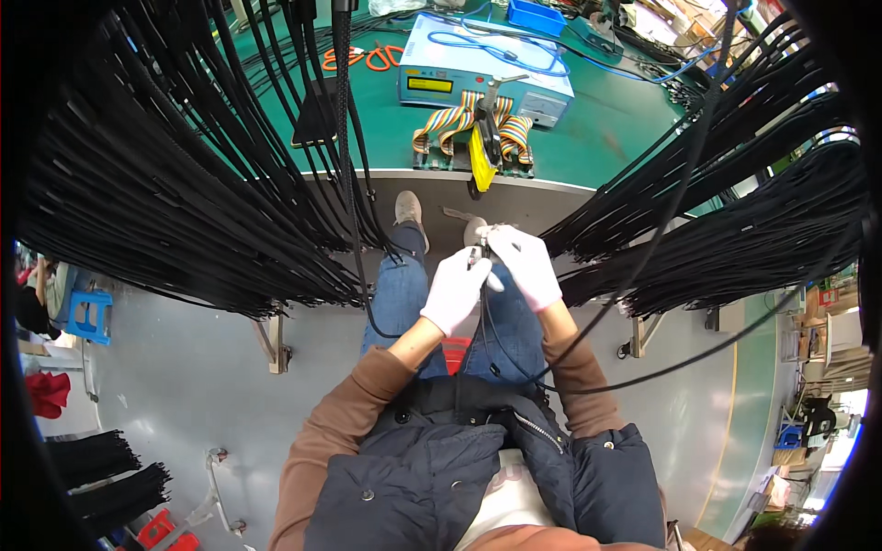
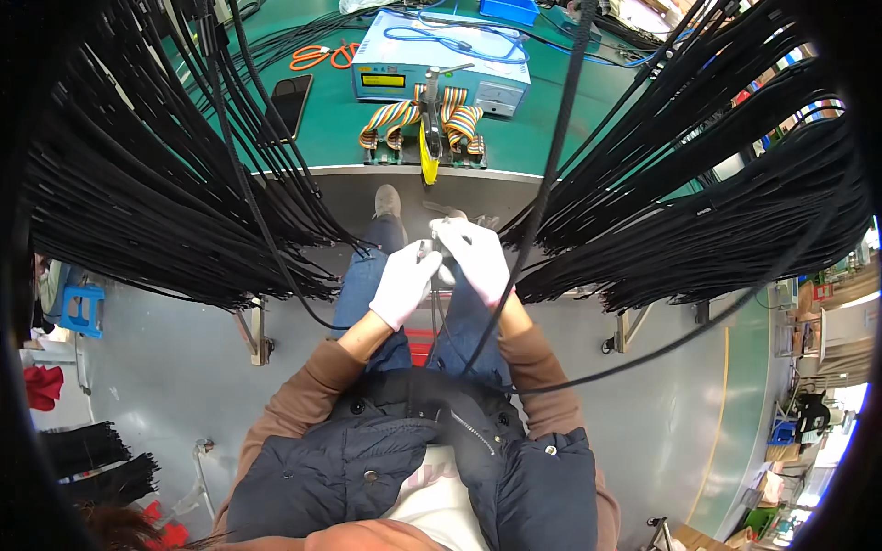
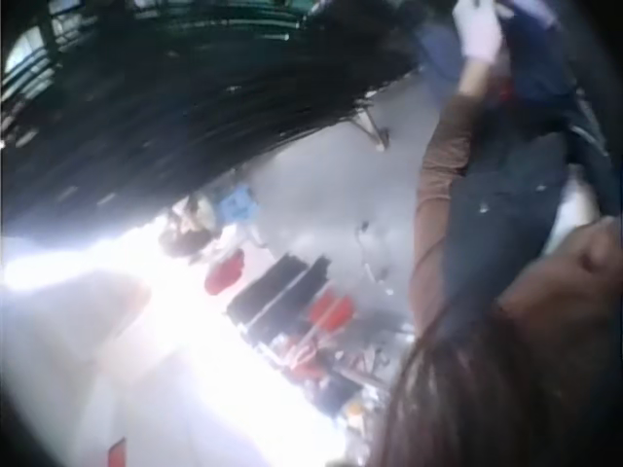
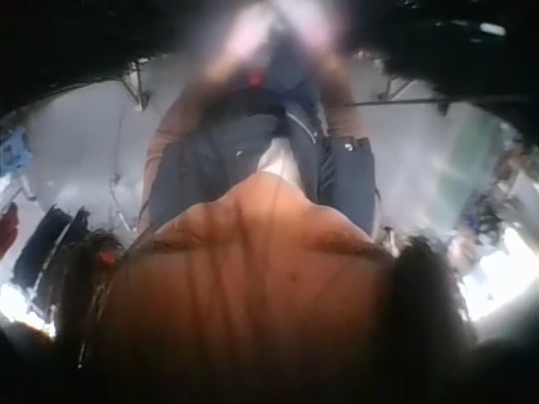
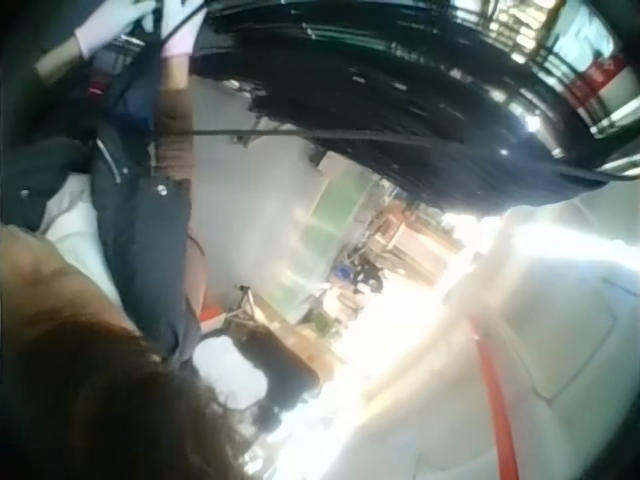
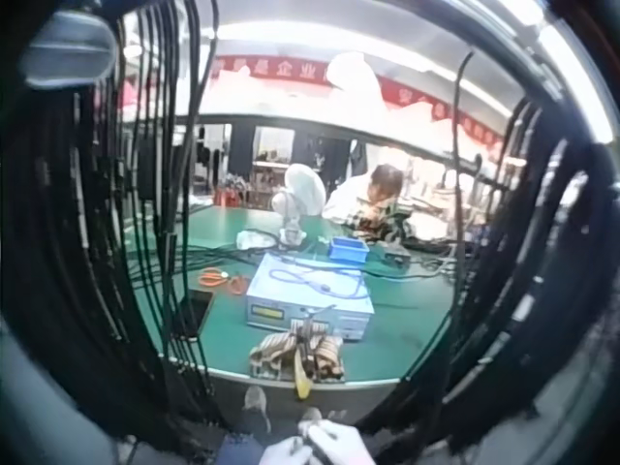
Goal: The person tests cables by taking them from a rack, inserting their connectors into a testing machine on the table, and hanging the tested cables onto another rack.
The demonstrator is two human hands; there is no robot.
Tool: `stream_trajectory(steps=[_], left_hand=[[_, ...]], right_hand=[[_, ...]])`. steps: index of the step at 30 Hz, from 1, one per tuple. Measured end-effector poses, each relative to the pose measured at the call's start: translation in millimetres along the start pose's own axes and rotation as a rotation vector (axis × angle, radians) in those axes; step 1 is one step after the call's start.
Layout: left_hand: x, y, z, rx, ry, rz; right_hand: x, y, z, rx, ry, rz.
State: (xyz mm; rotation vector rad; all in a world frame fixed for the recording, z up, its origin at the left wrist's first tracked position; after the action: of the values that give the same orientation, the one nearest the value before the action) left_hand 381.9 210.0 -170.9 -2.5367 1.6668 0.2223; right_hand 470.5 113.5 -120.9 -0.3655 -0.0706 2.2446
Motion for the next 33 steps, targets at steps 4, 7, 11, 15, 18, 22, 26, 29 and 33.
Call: stream_trajectory(steps=[4,7,11,15,18,22,26,29,33], left_hand=[[-23,-4,-23,0.034,0.007,-0.109],[-40,-15,-31,0.021,0.159,-0.193],[-59,-42,-34,0.013,0.315,-0.224],[-62,-60,-26,0.009,0.494,-0.232],[-64,-66,-25,0.002,0.572,-0.176],[-63,-69,-26,-0.013,0.626,-0.001],[-55,-70,-21,-0.083,0.930,0.090],[-55,-71,-21,-0.091,0.966,0.110],[-54,-71,-20,-0.107,1.014,0.116]], right_hand=[[4,-12,-9,0.142,-0.531,-0.088],[1,-13,-25,0.303,-0.944,-0.251],[-6,-19,-28,0.266,-0.943,-0.194],[-2,-23,-25,0.307,-1.013,-0.193],[-3,-25,-27,0.316,-1.011,-0.192],[-5,-26,-28,0.298,-0.937,-0.183],[-7,-25,-28,0.334,-0.832,-0.247],[-8,-27,-18,0.261,-0.679,-0.294],[-13,-28,-11,0.182,-0.485,-0.352]])
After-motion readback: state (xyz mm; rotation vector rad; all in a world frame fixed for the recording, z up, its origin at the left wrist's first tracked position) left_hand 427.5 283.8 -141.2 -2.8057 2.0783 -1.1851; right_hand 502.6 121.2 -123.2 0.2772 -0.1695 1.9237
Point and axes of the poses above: each hand's wrist, its own y-axis away from the middle knuckle, its own x-axis out of the palm, z = x × y, the point moved 8 cm from there along -y, towards the middle knuckle, and after that the axes turned 7 degrees about -y, right-handed, at the moved point
